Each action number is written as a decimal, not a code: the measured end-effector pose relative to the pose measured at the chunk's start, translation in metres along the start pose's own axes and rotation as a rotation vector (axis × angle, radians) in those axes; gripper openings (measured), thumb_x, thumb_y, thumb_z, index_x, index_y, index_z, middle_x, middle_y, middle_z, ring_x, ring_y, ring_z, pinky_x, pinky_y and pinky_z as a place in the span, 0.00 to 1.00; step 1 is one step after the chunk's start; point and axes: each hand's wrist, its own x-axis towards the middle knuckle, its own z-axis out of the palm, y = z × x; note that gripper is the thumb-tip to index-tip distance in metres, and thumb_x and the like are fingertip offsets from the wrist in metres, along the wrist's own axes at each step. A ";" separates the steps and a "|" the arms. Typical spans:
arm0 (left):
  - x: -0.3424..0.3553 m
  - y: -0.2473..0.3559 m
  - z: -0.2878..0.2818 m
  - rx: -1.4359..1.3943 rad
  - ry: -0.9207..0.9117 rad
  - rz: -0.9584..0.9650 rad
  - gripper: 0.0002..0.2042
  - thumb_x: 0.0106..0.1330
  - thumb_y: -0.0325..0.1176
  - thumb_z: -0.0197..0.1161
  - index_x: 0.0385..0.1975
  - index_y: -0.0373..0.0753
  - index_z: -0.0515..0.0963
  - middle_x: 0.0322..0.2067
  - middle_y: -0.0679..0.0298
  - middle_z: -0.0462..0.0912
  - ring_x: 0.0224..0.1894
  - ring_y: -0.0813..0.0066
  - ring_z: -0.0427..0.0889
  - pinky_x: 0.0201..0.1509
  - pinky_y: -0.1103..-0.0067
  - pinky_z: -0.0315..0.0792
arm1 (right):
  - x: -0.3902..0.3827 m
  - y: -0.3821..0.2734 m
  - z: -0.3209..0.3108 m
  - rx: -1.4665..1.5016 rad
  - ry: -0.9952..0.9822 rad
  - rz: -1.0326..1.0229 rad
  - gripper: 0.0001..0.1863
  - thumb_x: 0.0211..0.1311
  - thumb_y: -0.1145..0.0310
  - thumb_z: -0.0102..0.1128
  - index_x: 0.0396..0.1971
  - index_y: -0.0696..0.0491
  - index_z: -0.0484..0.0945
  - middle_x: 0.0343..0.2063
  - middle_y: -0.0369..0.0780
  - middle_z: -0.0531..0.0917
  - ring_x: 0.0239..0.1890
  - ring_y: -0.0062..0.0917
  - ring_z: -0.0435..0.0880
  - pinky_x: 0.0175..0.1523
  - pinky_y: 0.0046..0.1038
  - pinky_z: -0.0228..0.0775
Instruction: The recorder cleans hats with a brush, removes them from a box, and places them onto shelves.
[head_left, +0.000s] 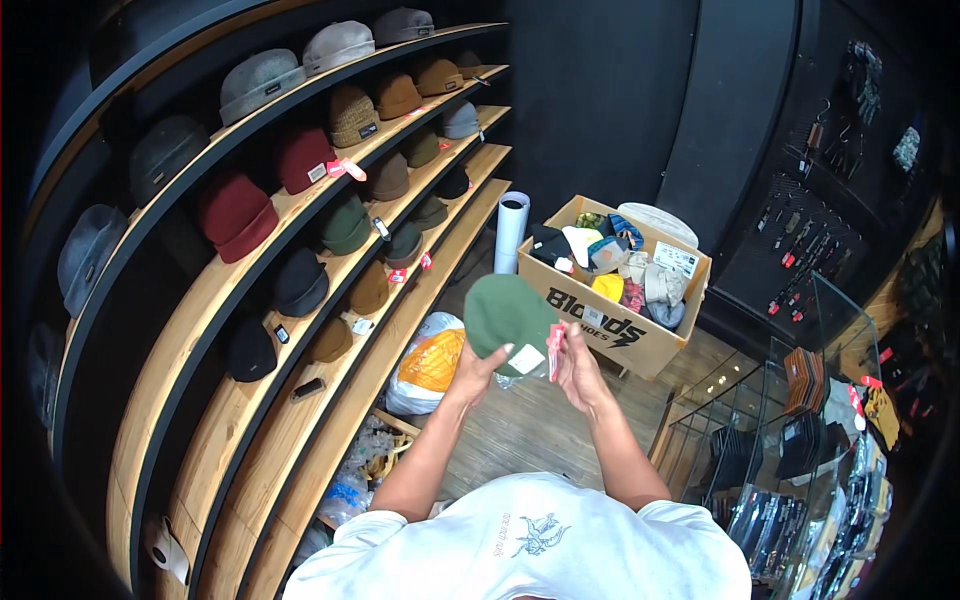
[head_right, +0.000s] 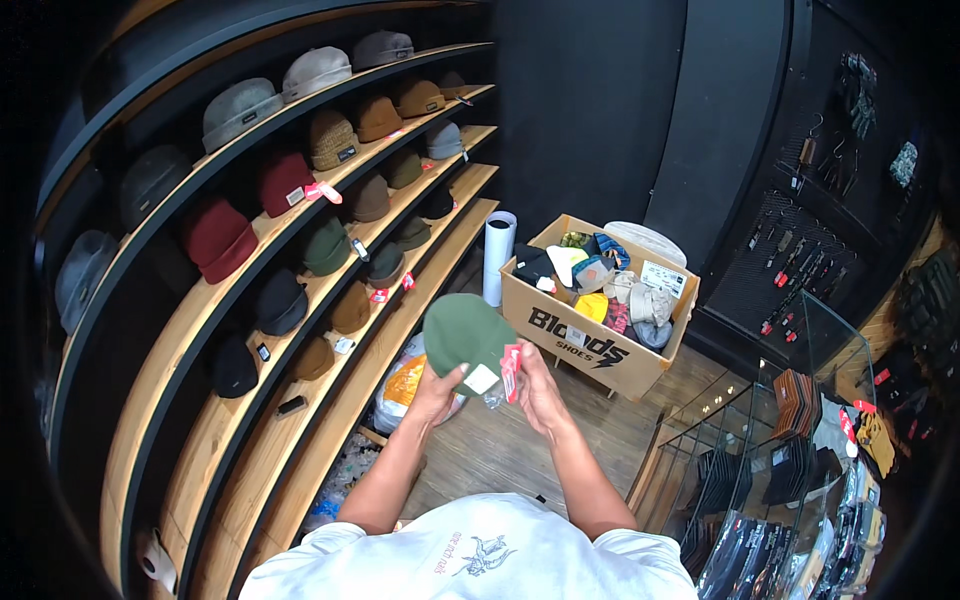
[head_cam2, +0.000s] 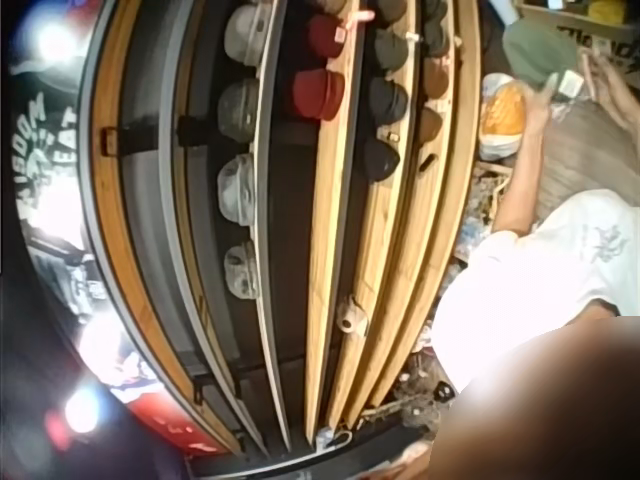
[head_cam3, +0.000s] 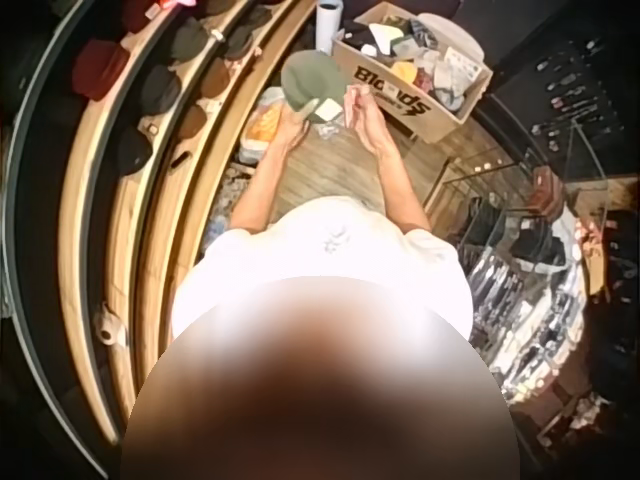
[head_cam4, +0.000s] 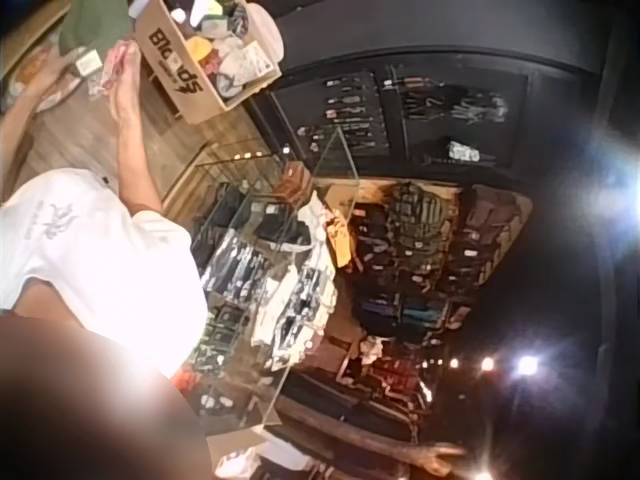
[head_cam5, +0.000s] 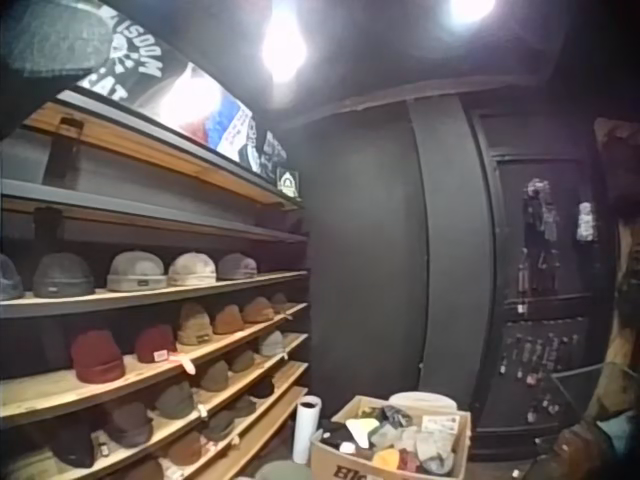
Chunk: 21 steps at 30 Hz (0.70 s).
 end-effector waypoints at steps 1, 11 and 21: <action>-0.001 0.002 0.004 0.140 -0.068 0.056 0.30 0.62 0.30 0.66 0.64 0.37 0.62 0.58 0.62 0.72 0.59 0.71 0.73 0.63 0.73 0.67 | 0.001 -0.003 0.006 -0.078 0.017 -0.018 0.38 0.66 0.45 0.55 0.65 0.56 0.59 0.60 0.42 0.69 0.62 0.27 0.68 0.65 0.32 0.61; -0.012 0.016 -0.020 -0.080 -0.069 -0.214 0.31 0.72 0.52 0.50 0.69 0.41 0.57 0.64 0.58 0.65 0.64 0.69 0.68 0.69 0.69 0.63 | -0.014 0.005 -0.013 -0.094 0.063 -0.009 0.32 0.59 0.65 0.66 0.61 0.58 0.64 0.53 0.41 0.76 0.56 0.25 0.74 0.62 0.30 0.66; -0.008 0.016 -0.026 0.112 -0.027 -0.547 0.19 0.72 0.36 0.53 0.60 0.39 0.68 0.34 0.66 0.83 0.08 0.92 0.67 0.01 0.93 0.51 | -0.021 0.017 -0.024 -0.369 -0.123 0.032 0.40 0.55 0.66 0.69 0.66 0.55 0.59 0.58 0.40 0.72 0.60 0.26 0.69 0.66 0.30 0.58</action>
